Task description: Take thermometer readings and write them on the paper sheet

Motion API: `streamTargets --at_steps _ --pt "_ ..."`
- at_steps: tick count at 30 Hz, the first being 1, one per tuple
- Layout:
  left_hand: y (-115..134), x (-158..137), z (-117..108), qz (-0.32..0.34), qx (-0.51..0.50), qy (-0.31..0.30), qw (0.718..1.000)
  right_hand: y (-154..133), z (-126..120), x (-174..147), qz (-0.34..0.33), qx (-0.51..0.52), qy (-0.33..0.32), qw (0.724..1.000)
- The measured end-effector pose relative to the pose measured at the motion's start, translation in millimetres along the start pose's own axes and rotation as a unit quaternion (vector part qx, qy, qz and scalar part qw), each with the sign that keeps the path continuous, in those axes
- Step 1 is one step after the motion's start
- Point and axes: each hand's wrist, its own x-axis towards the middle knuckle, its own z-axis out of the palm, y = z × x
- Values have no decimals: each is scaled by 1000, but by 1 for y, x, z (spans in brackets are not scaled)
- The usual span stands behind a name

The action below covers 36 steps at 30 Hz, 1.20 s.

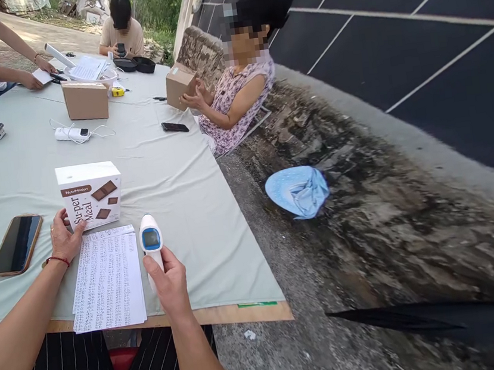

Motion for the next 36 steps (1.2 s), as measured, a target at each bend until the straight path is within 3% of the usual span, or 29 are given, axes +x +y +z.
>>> streamTargets --at_steps 4,8,13,18,20,22,24,27,31,36 --pt "1 0 -1 -4 13 1 1000 21 -19 19 -39 -118 53 991" --pt "6 -2 -2 -3 9 1 1000 54 -55 49 -69 -341 178 921" --pt "10 -5 1 -18 20 -6 1000 83 -93 69 -67 -504 163 846" --pt "12 -7 1 -23 26 -17 999 82 -83 64 -163 -544 181 803" --pt "13 -7 1 -25 23 -24 999 78 -69 59 -225 -506 172 815" --pt "13 -7 0 -29 21 -27 999 75 -52 56 -250 -458 121 845" --pt "15 -7 -1 -32 21 -31 999 75 -38 56 -226 -432 61 871" --pt "17 -8 -2 -35 18 -34 999 81 -25 61 -164 -447 12 879" --pt "16 -10 -1 -31 -10 -29 999 91 -20 72 -132 -434 29 891" --pt "8 -7 2 -37 -58 35 997 95 -25 78 -112 -240 65 962"
